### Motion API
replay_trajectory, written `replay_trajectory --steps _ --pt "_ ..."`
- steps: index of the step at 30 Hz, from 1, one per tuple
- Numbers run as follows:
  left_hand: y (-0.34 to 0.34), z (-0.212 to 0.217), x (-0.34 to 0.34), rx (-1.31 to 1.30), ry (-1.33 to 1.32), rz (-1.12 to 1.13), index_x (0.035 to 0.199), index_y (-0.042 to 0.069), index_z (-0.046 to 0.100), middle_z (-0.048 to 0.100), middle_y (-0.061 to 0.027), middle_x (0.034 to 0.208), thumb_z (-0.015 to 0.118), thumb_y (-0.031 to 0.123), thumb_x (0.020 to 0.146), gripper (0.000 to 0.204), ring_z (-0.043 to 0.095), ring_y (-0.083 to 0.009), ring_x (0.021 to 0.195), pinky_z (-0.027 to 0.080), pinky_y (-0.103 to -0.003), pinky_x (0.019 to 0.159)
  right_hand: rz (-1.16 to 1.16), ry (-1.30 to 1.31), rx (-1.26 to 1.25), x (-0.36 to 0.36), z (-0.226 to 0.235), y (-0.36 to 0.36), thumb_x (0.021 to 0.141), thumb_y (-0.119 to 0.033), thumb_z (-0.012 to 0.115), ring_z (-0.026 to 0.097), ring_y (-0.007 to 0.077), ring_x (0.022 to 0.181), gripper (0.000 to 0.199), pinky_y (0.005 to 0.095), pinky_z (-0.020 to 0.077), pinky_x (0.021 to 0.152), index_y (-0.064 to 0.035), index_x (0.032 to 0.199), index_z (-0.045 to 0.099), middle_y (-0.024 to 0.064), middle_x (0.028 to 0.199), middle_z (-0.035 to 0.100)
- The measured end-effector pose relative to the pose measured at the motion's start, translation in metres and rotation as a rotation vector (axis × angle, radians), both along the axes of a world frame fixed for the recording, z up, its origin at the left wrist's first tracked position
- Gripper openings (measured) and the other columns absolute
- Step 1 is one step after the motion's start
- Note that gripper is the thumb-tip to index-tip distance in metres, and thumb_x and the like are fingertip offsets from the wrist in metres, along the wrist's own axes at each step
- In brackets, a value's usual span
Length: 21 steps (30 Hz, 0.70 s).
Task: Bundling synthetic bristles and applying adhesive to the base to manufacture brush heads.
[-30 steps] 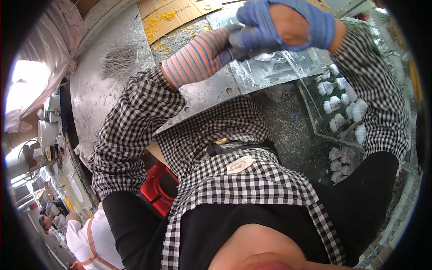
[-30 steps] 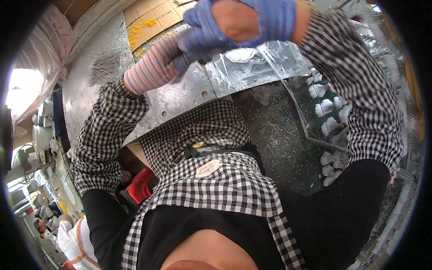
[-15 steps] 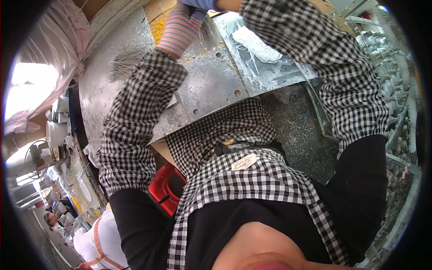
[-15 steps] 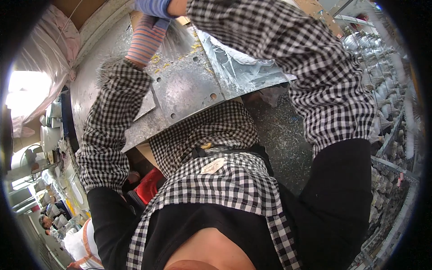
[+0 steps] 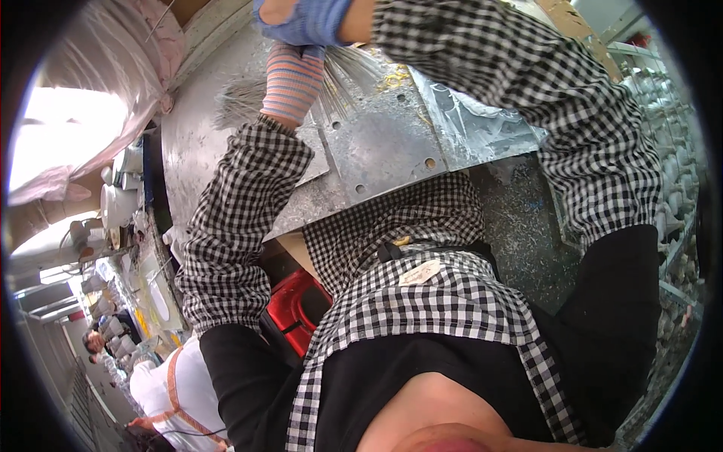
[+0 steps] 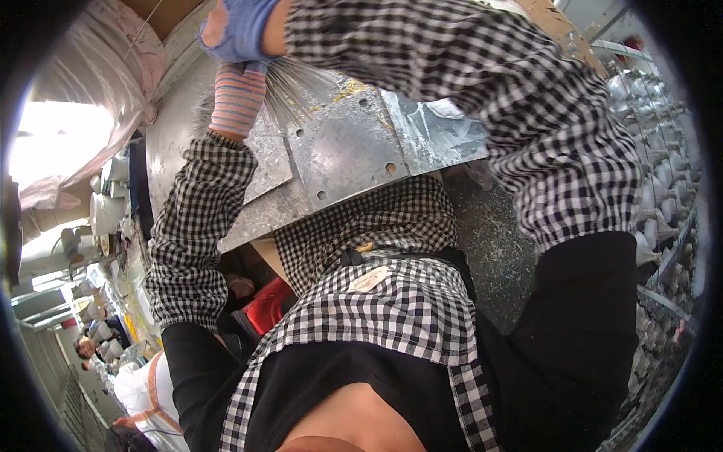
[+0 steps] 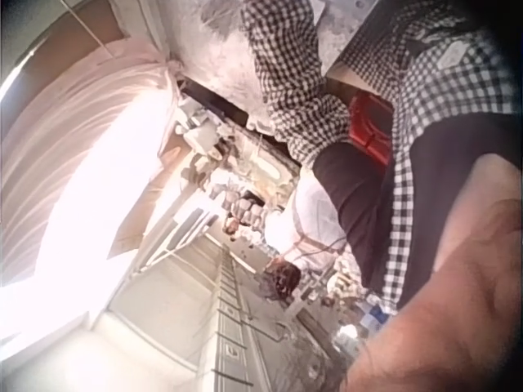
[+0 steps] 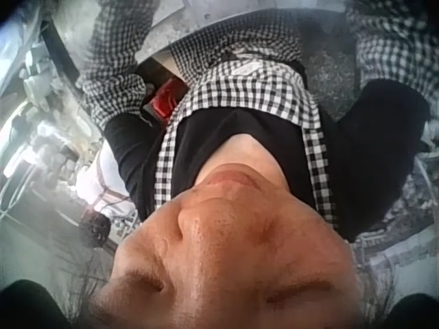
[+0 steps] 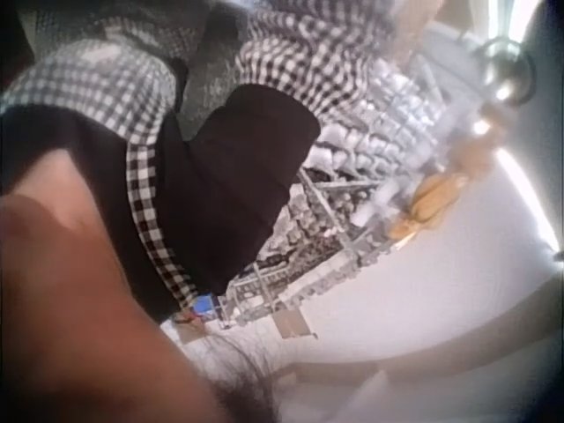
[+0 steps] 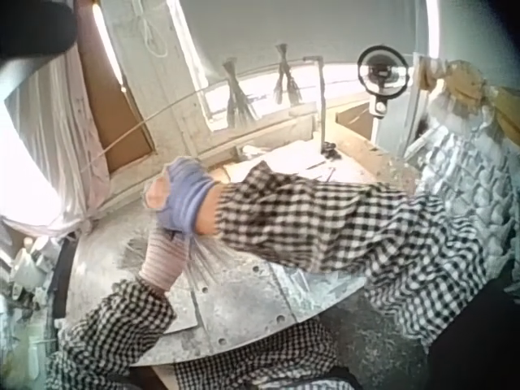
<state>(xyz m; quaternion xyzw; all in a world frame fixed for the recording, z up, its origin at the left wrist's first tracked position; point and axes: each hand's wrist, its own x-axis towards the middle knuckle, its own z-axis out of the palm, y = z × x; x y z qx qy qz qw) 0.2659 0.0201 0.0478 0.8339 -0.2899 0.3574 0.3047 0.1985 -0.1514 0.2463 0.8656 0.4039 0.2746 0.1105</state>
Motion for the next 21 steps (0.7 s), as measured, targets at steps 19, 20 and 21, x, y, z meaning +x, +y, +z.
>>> replay_trajectory --steps 19,20,21 --pt "0.084 0.061 -0.392 -1.678 0.298 -0.081 0.136 0.010 0.054 0.058 -0.0096 0.137 0.046 0.048 0.100 0.053 0.057 -0.0246 0.122 0.045 -0.045 0.107 0.798 0.174 0.630 -0.137 -0.094 0.010 0.096 -0.016 0.057 0.062 0.0228 0.065 0.022 0.0331 0.0525 0.056 -0.0206 0.115 0.065 0.0042 0.084 0.062" --pt "0.095 0.037 -0.401 -1.784 0.239 -0.180 0.132 0.010 0.057 0.061 -0.0084 0.132 0.049 0.044 0.100 0.047 0.060 -0.0227 0.119 0.048 -0.043 0.105 0.740 0.308 0.618 -0.145 -0.113 0.001 0.095 -0.013 0.056 0.063 0.0226 0.066 0.025 0.0331 0.0525 0.056 -0.0219 0.116 0.065 0.0035 0.087 0.062" --pt "0.093 0.029 -0.407 -1.785 0.216 -0.158 0.132 0.010 0.057 0.061 -0.0084 0.132 0.049 0.044 0.100 0.047 0.060 -0.0227 0.119 0.048 -0.043 0.105 0.652 0.478 0.656 -0.150 -0.137 -0.004 0.095 -0.017 0.057 0.063 0.0233 0.065 0.019 0.0340 0.0518 0.056 -0.0190 0.112 0.066 0.0052 0.084 0.063"
